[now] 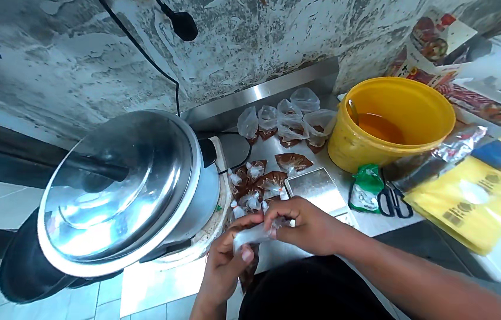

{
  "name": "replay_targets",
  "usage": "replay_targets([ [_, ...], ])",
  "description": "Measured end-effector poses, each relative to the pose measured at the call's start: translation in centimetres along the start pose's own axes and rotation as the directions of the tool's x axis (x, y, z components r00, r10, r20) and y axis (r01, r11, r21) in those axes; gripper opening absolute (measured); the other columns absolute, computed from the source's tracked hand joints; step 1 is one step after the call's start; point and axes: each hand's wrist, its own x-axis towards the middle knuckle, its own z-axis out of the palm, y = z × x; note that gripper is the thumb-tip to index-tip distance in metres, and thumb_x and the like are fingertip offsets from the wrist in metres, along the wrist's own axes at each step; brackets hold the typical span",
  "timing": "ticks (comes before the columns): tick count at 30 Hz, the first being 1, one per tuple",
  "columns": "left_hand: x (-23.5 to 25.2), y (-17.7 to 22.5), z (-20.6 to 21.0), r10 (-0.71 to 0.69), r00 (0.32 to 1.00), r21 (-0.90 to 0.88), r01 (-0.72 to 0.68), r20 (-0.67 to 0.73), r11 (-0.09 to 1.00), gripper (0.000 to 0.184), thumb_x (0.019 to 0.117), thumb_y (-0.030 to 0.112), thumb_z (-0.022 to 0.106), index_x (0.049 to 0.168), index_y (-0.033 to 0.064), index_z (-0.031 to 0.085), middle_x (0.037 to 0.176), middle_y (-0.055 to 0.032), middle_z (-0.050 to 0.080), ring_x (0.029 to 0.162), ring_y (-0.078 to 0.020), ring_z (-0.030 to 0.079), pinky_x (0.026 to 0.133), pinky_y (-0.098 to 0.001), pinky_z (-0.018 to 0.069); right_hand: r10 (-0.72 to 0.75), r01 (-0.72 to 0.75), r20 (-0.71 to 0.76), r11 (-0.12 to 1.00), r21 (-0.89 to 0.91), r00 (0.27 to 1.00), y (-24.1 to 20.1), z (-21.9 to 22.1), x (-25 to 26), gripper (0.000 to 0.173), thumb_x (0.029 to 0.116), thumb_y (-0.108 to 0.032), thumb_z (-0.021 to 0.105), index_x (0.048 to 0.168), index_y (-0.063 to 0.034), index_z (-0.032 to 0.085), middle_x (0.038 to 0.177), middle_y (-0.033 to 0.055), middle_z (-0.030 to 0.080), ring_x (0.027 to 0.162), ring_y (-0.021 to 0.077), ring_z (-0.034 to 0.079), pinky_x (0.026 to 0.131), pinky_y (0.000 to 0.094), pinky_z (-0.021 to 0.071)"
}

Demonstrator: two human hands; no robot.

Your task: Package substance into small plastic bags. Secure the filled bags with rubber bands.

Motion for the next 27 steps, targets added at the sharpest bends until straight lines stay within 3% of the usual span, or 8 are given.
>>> replay_targets([
  [5,-2.5,-0.4,-1.4,-0.002,0.98,-0.033,-0.005,-0.201,0.999,0.018,0.093,0.024,0.075,0.1,0.0069,0.072,0.113,-0.0166,0.073,0.122,-0.034,0.064,0.114,-0.0498,0.0449,-0.034,0.069,0.136,0.964,-0.257,0.99,1.4,4.2,0.5,0.019,0.1016,-0.019,0.057,0.108,-0.0055,0.067,0.096,0.0097,0.068,0.087,0.0178,0.066,0.078,0.0378,0.057],
  [7,-3.9,-0.5,-2.1,-0.038,0.956,-0.041,0.028,-0.292,0.999,0.019,0.0917,0.023,0.076,0.098,0.0066,0.071,0.109,-0.0181,0.074,0.118,-0.0355,0.066,0.112,-0.0499,0.0462,-0.065,0.14,0.219,0.927,-0.347,0.974,2.0,5.9,1.0,0.02,0.1014,-0.019,0.056,0.111,-0.0077,0.069,0.102,0.0099,0.07,0.093,0.0217,0.068,0.085,0.0436,0.0575],
  [11,-7.4,-0.7,-3.4,-0.133,0.85,-0.13,0.077,-0.509,0.989,0.02,0.0899,0.018,0.076,0.099,0.0047,0.065,0.105,-0.0205,0.073,0.111,-0.0344,0.07,0.102,-0.0476,0.0541,0.069,0.141,0.461,0.903,-0.406,0.885,3.7,6.5,3.6,0.034,0.1022,-0.017,0.053,0.133,-0.0169,0.067,0.117,0.0103,0.07,0.102,0.0272,0.068,0.091,0.052,0.0551],
  [13,-9.4,-0.5,-4.2,-0.137,0.794,-0.113,0.086,-0.592,0.99,0.02,0.0899,0.019,0.076,0.1,0.0059,0.065,0.104,-0.0188,0.073,0.109,-0.0321,0.07,0.1,-0.0465,0.0549,0.13,0.049,0.394,0.909,-0.415,0.91,5.3,6.5,5.4,0.028,0.102,-0.014,0.053,0.121,-0.0098,0.073,0.112,0.0112,0.071,0.096,0.0256,0.068,0.089,0.0491,0.0559],
  [15,-11.1,-0.3,-4.8,-0.114,0.745,-0.084,0.078,-0.657,0.993,0.02,0.0887,0.021,0.078,0.099,0.0079,0.066,0.101,-0.016,0.074,0.107,-0.03,0.071,0.101,-0.0457,0.0545,0.256,-0.023,0.349,0.835,-0.55,0.901,7.0,7.0,7.2,0.028,0.1031,-0.017,0.051,0.116,-0.0102,0.074,0.113,0.0088,0.071,0.106,0.0255,0.067,0.097,0.0524,0.0524],
  [17,-12.6,0.1,-5.0,-0.099,0.703,-0.066,0.074,-0.704,0.995,0.021,0.0876,0.021,0.079,0.099,0.009,0.067,0.1,-0.0144,0.074,0.106,-0.028,0.071,0.1,-0.0443,0.0547,0.334,0.004,0.406,0.769,-0.64,0.85,8.9,8.6,8.4,0.028,0.1036,-0.018,0.05,0.117,-0.0113,0.074,0.119,0.0095,0.07,0.117,0.0284,0.064,0.103,0.0563,0.0484],
  [21,-14.8,0.3,-4.5,-0.102,0.643,-0.074,0.071,-0.759,0.995,0.017,0.0885,0.017,0.077,0.098,0.0094,0.066,0.1,-0.0134,0.073,0.103,-0.0244,0.071,0.098,-0.0415,0.0556,0.381,0.15,0.515,0.675,-0.723,0.768,12.8,12.4,8.8,0.03,0.1007,-0.011,0.05,0.125,-0.0074,0.068,0.124,0.0169,0.064,0.111,0.0385,0.064,0.093,0.0618,0.0515],
  [27,-16.5,-0.2,-3.4,-0.136,0.603,-0.122,0.065,-0.786,0.99,0.015,0.0891,0.013,0.076,0.099,0.0089,0.065,0.1,-0.0126,0.073,0.099,-0.0221,0.072,0.092,-0.0385,0.0579,0.325,0.249,0.519,0.605,-0.757,0.79,15.5,14.0,8.4,0.026,0.1015,-0.008,0.048,0.119,-0.0033,0.067,0.124,0.019,0.063,0.099,0.0396,0.067,0.082,0.0598,0.0552],
])
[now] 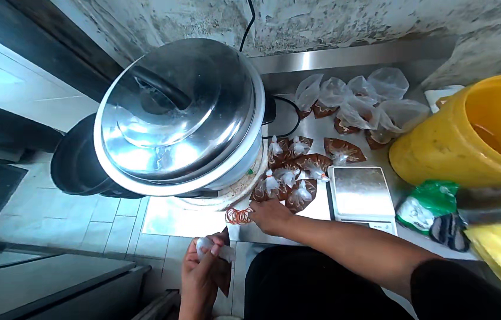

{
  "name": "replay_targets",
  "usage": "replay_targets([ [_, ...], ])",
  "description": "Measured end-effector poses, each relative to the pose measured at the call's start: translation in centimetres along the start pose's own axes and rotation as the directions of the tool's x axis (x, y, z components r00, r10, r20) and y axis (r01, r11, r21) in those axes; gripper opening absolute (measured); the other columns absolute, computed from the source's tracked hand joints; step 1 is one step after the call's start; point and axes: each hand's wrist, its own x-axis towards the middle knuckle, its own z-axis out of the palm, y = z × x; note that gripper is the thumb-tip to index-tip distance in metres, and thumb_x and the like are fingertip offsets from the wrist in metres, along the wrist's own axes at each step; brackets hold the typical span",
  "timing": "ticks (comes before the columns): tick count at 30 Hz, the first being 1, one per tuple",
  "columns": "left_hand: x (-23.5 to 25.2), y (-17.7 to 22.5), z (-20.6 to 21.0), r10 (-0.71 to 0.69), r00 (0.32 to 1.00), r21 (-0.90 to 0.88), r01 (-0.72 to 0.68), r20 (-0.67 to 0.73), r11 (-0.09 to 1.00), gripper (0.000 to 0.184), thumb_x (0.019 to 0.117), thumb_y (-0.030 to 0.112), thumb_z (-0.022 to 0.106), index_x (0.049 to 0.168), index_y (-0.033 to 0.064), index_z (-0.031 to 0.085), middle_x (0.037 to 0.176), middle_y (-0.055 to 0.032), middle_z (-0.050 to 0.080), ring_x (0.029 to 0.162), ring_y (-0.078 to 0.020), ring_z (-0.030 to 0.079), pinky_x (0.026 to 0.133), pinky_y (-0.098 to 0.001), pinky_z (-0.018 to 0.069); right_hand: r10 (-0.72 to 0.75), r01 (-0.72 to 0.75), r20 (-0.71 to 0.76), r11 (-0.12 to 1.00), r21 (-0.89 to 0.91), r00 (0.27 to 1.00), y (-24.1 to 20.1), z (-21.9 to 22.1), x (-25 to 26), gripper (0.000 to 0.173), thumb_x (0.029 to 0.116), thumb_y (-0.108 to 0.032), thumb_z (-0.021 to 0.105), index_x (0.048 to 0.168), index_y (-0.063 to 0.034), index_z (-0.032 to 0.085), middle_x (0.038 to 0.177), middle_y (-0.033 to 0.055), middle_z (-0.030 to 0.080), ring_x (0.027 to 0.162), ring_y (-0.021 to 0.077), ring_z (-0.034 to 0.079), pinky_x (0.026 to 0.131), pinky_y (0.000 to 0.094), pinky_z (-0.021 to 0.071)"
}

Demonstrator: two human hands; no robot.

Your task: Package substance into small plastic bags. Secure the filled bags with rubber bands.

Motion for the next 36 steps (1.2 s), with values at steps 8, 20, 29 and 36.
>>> replay_targets([
  [8,0.3,0.0,0.4,0.005,1.0,-0.002,-0.005,0.008,1.0,0.015,0.0883,0.011,0.075,0.097,0.0078,0.064,0.099,-0.0143,0.073,0.1,-0.0236,0.072,0.094,-0.0391,0.0572,0.036,-0.036,0.033,0.999,-0.007,0.999,0.0,-0.4,-0.3,0.029,0.0982,-0.003,0.051,0.125,0.0013,0.059,0.125,0.0208,0.061,0.112,0.0403,0.063,0.092,0.0584,0.0525],
  [20,0.5,-0.4,0.9,-0.042,0.993,-0.013,0.044,0.108,0.999,0.016,0.0881,0.01,0.076,0.097,0.0052,0.064,0.1,-0.0165,0.073,0.097,-0.0232,0.072,0.089,-0.0383,0.059,0.031,-0.029,-0.022,0.997,0.075,0.999,0.4,-0.2,0.5,0.025,0.1022,-0.009,0.047,0.121,-0.0056,0.065,0.118,0.0166,0.066,0.104,0.0381,0.067,0.084,0.0603,0.0547],
  [29,0.1,-0.4,1.2,-0.025,0.993,0.017,0.024,0.112,1.0,0.015,0.0897,0.01,0.075,0.1,0.0058,0.066,0.105,-0.0166,0.074,0.098,-0.0225,0.073,0.087,-0.0361,0.0601,0.265,-0.102,-0.16,0.755,0.648,0.951,0.8,-2.9,-0.3,0.026,0.1052,-0.021,0.052,0.114,-0.0043,0.069,0.116,0.0138,0.066,0.107,0.0251,0.065,0.097,0.0476,0.0527],
  [36,1.2,-1.0,3.4,0.025,0.953,-0.018,-0.021,0.303,1.0,0.016,0.0922,0.014,0.074,0.103,0.0067,0.065,0.109,-0.0176,0.072,0.113,-0.029,0.068,0.103,-0.0439,0.0524,0.361,0.219,-0.351,0.358,0.908,0.864,-2.8,-7.7,-7.5,0.01,0.1001,-0.008,0.059,0.102,-0.0026,0.067,0.088,0.0072,0.072,0.081,0.0138,0.068,0.077,0.0313,0.0572],
])
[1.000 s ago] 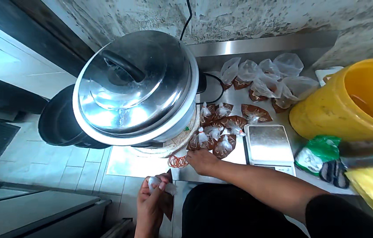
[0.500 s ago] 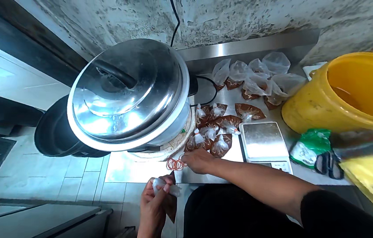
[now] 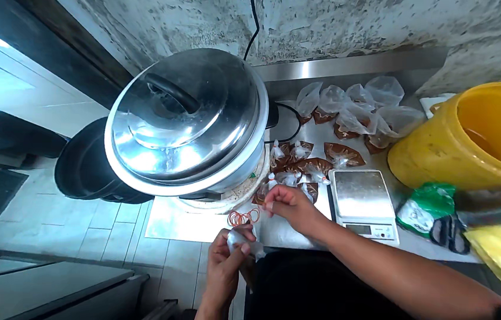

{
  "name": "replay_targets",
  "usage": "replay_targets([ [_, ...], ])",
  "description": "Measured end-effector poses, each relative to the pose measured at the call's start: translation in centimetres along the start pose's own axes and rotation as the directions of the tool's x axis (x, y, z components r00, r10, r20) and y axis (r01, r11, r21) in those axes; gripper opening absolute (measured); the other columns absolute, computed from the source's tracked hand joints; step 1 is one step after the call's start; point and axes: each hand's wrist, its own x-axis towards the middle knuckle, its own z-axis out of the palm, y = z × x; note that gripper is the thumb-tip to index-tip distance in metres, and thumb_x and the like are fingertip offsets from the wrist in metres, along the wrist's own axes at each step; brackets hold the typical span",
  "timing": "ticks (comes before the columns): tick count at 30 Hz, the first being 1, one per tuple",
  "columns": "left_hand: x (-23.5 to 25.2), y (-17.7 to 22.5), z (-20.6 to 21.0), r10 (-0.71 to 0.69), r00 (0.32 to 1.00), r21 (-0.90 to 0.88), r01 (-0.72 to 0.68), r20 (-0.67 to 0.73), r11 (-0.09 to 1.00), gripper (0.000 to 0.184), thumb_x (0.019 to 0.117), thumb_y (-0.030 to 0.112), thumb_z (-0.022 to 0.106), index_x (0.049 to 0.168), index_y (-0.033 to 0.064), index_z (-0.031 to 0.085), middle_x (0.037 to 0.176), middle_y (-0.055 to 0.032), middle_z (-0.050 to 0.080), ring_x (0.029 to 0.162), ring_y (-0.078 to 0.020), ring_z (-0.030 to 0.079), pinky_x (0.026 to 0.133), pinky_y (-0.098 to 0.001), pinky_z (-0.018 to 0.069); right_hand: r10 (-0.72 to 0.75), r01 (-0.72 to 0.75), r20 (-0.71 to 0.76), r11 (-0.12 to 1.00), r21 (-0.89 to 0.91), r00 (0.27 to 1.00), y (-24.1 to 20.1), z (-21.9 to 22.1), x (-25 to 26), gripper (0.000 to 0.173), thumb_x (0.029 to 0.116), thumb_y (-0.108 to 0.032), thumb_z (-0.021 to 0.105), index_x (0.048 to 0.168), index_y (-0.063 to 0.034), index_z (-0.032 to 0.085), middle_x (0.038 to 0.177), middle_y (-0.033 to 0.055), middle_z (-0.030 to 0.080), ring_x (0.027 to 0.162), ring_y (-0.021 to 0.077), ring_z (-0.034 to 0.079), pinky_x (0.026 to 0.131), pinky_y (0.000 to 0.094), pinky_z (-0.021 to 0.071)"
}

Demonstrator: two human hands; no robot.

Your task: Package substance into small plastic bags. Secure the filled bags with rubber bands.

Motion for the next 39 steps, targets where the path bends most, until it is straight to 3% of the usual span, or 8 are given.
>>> replay_targets([
  [6,2.8,-0.3,3.8,-0.062,0.997,-0.016,0.063,0.054,0.998,0.025,0.0895,0.006,0.074,0.108,0.0032,0.057,0.097,-0.0098,0.069,0.086,-0.0147,0.069,0.076,-0.0318,0.0592,-0.063,0.064,-0.016,0.991,0.12,0.998,-1.6,0.3,-4.1,0.012,0.097,-0.008,0.064,0.106,-0.0017,0.067,0.088,0.004,0.071,0.077,0.0114,0.069,0.073,0.0287,0.0592],
  [9,3.8,-0.2,5.2,-0.104,0.989,0.024,0.102,0.102,0.995,0.028,0.0894,0.0,0.071,0.11,0.0013,0.052,0.092,-0.0095,0.067,0.078,-0.0142,0.068,0.069,-0.0307,0.0592,-0.114,0.119,-0.039,0.979,0.164,0.993,-2.1,-0.3,-5.6,0.018,0.0981,-0.003,0.061,0.116,-0.0006,0.065,0.098,0.0062,0.074,0.067,0.0107,0.067,0.059,0.0264,0.0581],
  [12,4.6,0.3,6.3,-0.14,0.971,0.093,0.124,0.195,0.988,0.026,0.0919,0.002,0.067,0.112,0.0021,0.051,0.088,-0.0081,0.067,0.071,-0.0134,0.067,0.061,-0.029,0.0581,-0.261,0.262,-0.068,0.965,0.001,0.963,-2.3,-1.8,-6.8,0.034,0.0988,0.002,0.05,0.13,-0.0013,0.063,0.114,0.0054,0.075,0.07,0.0078,0.068,0.062,0.0248,0.0586],
  [18,6.1,1.5,8.6,-0.195,0.892,0.159,0.141,0.407,0.977,0.023,0.0975,0.004,0.061,0.118,0.0077,0.051,0.095,-0.0005,0.068,0.081,-0.0089,0.067,0.073,-0.0282,0.0585,-0.721,0.653,0.171,0.467,-0.596,0.671,-2.6,-3.6,-7.3,0.035,0.1057,-0.011,0.045,0.134,-0.0112,0.065,0.106,0.0062,0.075,0.091,0.014,0.072,0.082,0.0322,0.0602],
  [25,7.0,2.2,10.6,-0.266,0.772,0.326,0.081,0.577,0.942,0.019,0.1053,0.019,0.054,0.121,0.0102,0.049,0.102,0.0051,0.061,0.093,-0.0026,0.061,0.085,-0.0245,0.0538,-0.66,0.63,0.379,0.187,-0.753,0.649,-4.7,-5.3,-8.9,0.035,0.1065,-0.014,0.05,0.14,-0.0223,0.059,0.119,-0.0004,0.074,0.075,0.0169,0.066,0.068,0.033,0.0523],
  [32,7.2,2.1,10.7,-0.433,0.73,0.412,0.225,0.529,0.883,0.103,0.0877,0.002,0.072,0.163,0.0128,0.002,0.129,-0.0059,0.062,0.097,-0.0112,0.069,0.084,-0.0312,0.0608,-0.513,0.56,0.399,0.205,-0.803,0.76,-5.3,-6.5,-8.7,0.036,0.1066,-0.02,0.049,0.141,-0.02,0.058,0.117,0.0003,0.074,0.083,0.0176,0.07,0.071,0.0353,0.0552],
  [35,7.3,1.7,11.1,-0.417,0.759,0.482,0.156,0.5,0.862,0.106,0.0876,0.006,0.073,0.163,0.0086,-0.002,0.147,-0.0099,0.049,0.105,-0.01,0.067,0.087,-0.0301,0.0602,-0.511,0.539,0.369,0.235,-0.809,0.777,-4.8,-6.5,-8.6,0.038,0.1062,-0.02,0.049,0.143,-0.0221,0.057,0.11,0.0008,0.074,0.081,0.0179,0.069,0.07,0.036,0.0543],
  [39,7.1,1.2,11.5,-0.375,0.768,0.566,0.02,0.52,0.824,0.101,0.0908,0.009,0.071,0.162,0.0046,0.0,0.148,-0.0107,0.051,0.118,-0.009,0.064,0.1,-0.0324,0.0574,-0.474,0.533,0.371,0.272,-0.801,0.799,-4.7,-6.0,-8.4,0.038,0.1028,-0.017,0.051,0.14,-0.0204,0.057,0.107,0.0045,0.071,0.081,0.0211,0.068,0.07,0.0395,0.0557],
])
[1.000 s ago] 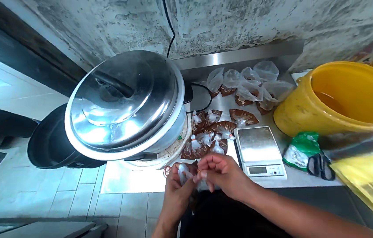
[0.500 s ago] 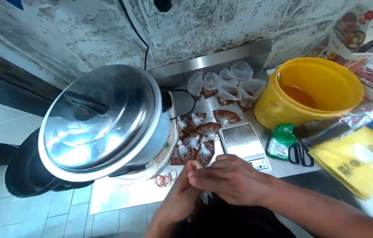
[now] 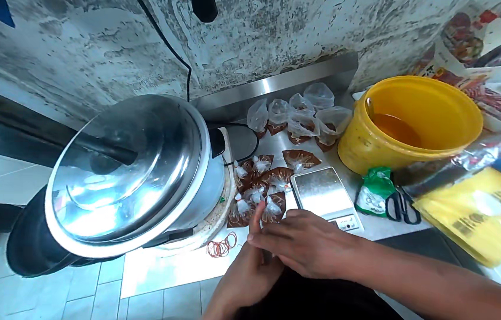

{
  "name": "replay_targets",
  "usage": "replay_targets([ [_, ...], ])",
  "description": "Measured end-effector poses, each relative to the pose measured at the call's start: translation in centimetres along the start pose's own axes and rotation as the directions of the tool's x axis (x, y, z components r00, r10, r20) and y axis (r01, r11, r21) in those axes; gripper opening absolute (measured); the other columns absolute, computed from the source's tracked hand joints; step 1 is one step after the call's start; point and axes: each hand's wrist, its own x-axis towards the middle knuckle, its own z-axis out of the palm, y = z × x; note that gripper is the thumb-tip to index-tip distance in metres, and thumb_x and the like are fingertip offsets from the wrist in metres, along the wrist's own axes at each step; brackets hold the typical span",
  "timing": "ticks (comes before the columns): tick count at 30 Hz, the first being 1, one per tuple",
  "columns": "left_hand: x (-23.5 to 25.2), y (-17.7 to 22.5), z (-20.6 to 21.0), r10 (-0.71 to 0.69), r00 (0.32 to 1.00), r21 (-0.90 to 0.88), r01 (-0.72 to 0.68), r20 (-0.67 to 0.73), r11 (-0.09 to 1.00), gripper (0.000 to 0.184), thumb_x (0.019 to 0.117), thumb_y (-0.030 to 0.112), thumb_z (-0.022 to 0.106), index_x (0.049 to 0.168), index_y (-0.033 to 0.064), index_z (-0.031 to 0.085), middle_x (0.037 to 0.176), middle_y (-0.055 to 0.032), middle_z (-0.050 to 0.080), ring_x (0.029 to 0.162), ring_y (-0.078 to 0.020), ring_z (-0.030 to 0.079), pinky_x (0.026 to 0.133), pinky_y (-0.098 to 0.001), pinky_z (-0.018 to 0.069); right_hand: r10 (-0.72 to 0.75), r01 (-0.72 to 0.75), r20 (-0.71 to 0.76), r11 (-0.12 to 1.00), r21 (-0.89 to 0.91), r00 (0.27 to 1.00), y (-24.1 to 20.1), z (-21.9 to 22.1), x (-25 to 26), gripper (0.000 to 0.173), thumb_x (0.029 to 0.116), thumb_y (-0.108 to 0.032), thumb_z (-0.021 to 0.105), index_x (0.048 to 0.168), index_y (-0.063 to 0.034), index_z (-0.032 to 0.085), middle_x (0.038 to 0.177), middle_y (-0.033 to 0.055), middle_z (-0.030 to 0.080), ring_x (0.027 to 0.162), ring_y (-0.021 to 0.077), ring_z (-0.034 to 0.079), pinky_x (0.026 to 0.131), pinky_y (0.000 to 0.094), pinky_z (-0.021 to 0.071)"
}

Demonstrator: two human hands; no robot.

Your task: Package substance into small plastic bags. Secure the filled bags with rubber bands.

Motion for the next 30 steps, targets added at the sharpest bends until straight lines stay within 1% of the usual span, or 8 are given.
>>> replay_targets([
  [5,0.4,-1.3,1.2,0.234,0.944,0.063,-0.225,-0.234,0.972,0.071,0.0934,0.007,0.068,0.153,-0.0004,0.03,0.115,-0.0063,0.069,0.093,-0.0115,0.07,0.082,-0.0319,0.0618,0.138,-0.125,-0.119,0.985,0.115,0.983,1.0,-0.3,-0.6,0.021,0.1022,-0.019,0.051,0.118,-0.0128,0.063,0.093,0.0029,0.07,0.08,0.0167,0.067,0.073,0.0371,0.0556],
  [9,0.8,-1.6,1.3,0.441,0.799,0.227,-0.379,-0.409,0.897,0.025,0.0944,0.016,0.073,0.117,0.0174,0.063,0.107,0.0051,0.073,0.104,-0.0082,0.07,0.114,-0.0427,0.047,0.203,-0.146,-0.341,0.971,0.187,0.918,0.3,0.1,-0.6,0.015,0.1022,-0.019,0.053,0.11,-0.0105,0.062,0.081,0.0008,0.062,0.068,0.0096,0.056,0.065,0.026,0.0502],
  [12,1.2,-1.3,0.5,0.523,0.74,0.268,-0.45,-0.423,0.852,0.009,0.0938,0.015,0.075,0.102,0.0147,0.073,0.107,-0.0002,0.077,0.108,-0.0177,0.072,0.118,-0.056,0.0402,0.219,-0.135,-0.4,0.964,0.229,0.89,0.2,0.3,-0.4,0.025,0.1024,-0.019,0.056,0.125,-0.011,0.06,0.085,0.0004,0.065,0.067,0.0082,0.055,0.062,0.0227,0.0493],
  [17,1.0,-2.0,0.1,0.469,0.803,0.156,-0.444,-0.367,0.882,0.002,0.0928,0.012,0.074,0.094,0.0122,0.076,0.098,-0.0022,0.078,0.099,-0.0177,0.074,0.112,-0.0497,0.0492,0.242,-0.129,-0.241,0.904,0.407,0.94,0.7,0.5,-0.5,0.048,0.1005,-0.014,0.06,0.148,-0.0126,0.049,0.101,0.0012,0.073,0.077,0.0094,0.066,0.07,0.027,0.0577],
  [21,0.9,-2.0,0.2,0.371,0.815,0.027,-0.402,-0.444,0.915,0.005,0.0933,0.013,0.074,0.097,0.0114,0.077,0.098,-0.0052,0.078,0.1,-0.0185,0.074,0.113,-0.0472,0.0482,0.449,-0.319,0.011,0.617,0.72,0.894,0.8,0.7,-1.0,0.047,0.0954,-0.014,0.07,0.139,-0.007,0.053,0.117,0.0064,0.067,0.078,0.007,0.065,0.069,0.0243,0.0576],
  [26,0.5,-1.7,-0.5,0.131,0.848,-0.366,-0.354,-0.513,0.861,0.009,0.0889,0.013,0.077,0.096,0.0091,0.078,0.084,-0.0076,0.075,0.07,-0.0094,0.071,0.066,-0.0255,0.0608,0.533,-0.404,0.086,0.517,0.755,0.842,2.3,2.7,-3.2,0.019,0.0994,-0.02,0.062,0.1,-0.0035,0.071,0.116,0.0077,0.065,0.076,0.0047,0.058,0.064,0.0208,0.0512],
  [28,0.3,-2.3,-0.8,0.169,0.893,-0.352,-0.33,-0.417,0.876,0.008,0.0902,0.012,0.076,0.098,0.0094,0.078,0.088,-0.0078,0.077,0.077,-0.0117,0.073,0.075,-0.0294,0.0624,0.623,-0.494,0.23,0.291,0.819,0.747,2.8,3.0,-3.4,0.014,0.0977,-0.018,0.061,0.097,-0.008,0.071,0.112,0.002,0.067,0.063,0.0025,0.055,0.054,0.0206,0.0486],
  [30,0.4,-3.0,-1.0,0.27,0.919,-0.114,-0.312,-0.287,0.943,0.006,0.0932,0.014,0.073,0.096,0.0097,0.076,0.093,-0.0043,0.077,0.088,-0.0126,0.074,0.107,-0.0399,0.0526,0.679,-0.581,0.397,0.054,0.812,0.618,2.8,2.8,-2.7,0.013,0.0976,-0.015,0.06,0.099,-0.0077,0.07,0.098,0.0003,0.067,0.056,0.0048,0.051,0.05,0.0227,0.0452],
])
